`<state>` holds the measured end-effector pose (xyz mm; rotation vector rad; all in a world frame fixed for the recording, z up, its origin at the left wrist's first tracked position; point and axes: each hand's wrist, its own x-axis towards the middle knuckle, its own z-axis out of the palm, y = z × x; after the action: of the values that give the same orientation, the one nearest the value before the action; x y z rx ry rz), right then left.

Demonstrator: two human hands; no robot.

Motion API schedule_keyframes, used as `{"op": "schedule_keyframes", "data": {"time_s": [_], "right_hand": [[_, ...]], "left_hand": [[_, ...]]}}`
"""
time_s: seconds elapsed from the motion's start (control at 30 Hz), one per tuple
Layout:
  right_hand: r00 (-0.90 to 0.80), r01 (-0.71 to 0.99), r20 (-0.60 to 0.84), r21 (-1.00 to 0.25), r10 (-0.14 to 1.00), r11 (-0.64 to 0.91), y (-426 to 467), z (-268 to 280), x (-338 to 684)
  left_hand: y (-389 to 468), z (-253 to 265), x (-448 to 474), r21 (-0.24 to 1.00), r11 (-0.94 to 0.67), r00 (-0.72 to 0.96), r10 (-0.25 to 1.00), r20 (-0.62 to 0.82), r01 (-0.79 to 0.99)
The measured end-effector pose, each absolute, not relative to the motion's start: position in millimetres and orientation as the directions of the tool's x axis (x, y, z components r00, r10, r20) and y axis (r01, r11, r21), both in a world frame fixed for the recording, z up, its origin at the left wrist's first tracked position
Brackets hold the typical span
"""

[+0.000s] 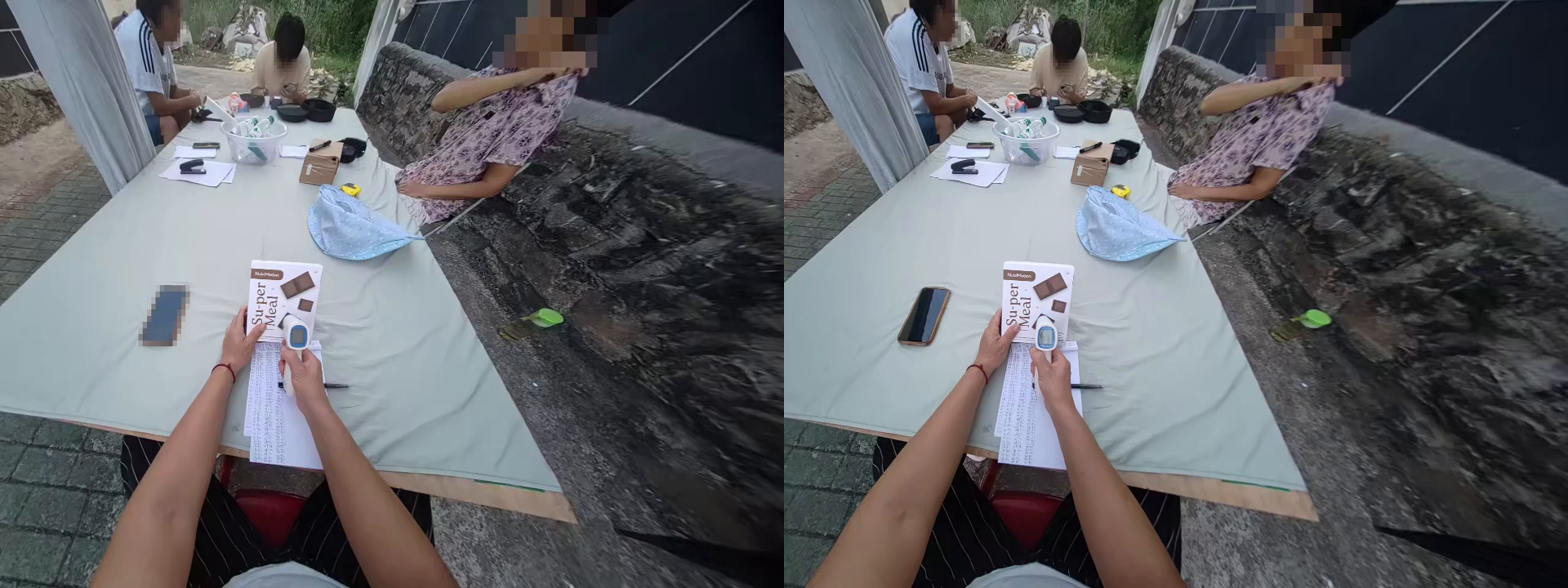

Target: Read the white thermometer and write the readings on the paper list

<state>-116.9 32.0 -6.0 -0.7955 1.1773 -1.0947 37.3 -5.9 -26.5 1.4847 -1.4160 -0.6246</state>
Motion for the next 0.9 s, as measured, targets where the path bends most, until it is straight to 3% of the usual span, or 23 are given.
{"op": "schedule_keyframes", "data": {"time_s": [0.9], "right_hand": [[0.029,0.247,-0.259,-0.934,-0.965,0.258,29.7,-6.9,-116.2]], "left_hand": [[-6.8,-27.6,36.7,0.891,0.096,0.223,-0.951,0.214,-0.445]]}}
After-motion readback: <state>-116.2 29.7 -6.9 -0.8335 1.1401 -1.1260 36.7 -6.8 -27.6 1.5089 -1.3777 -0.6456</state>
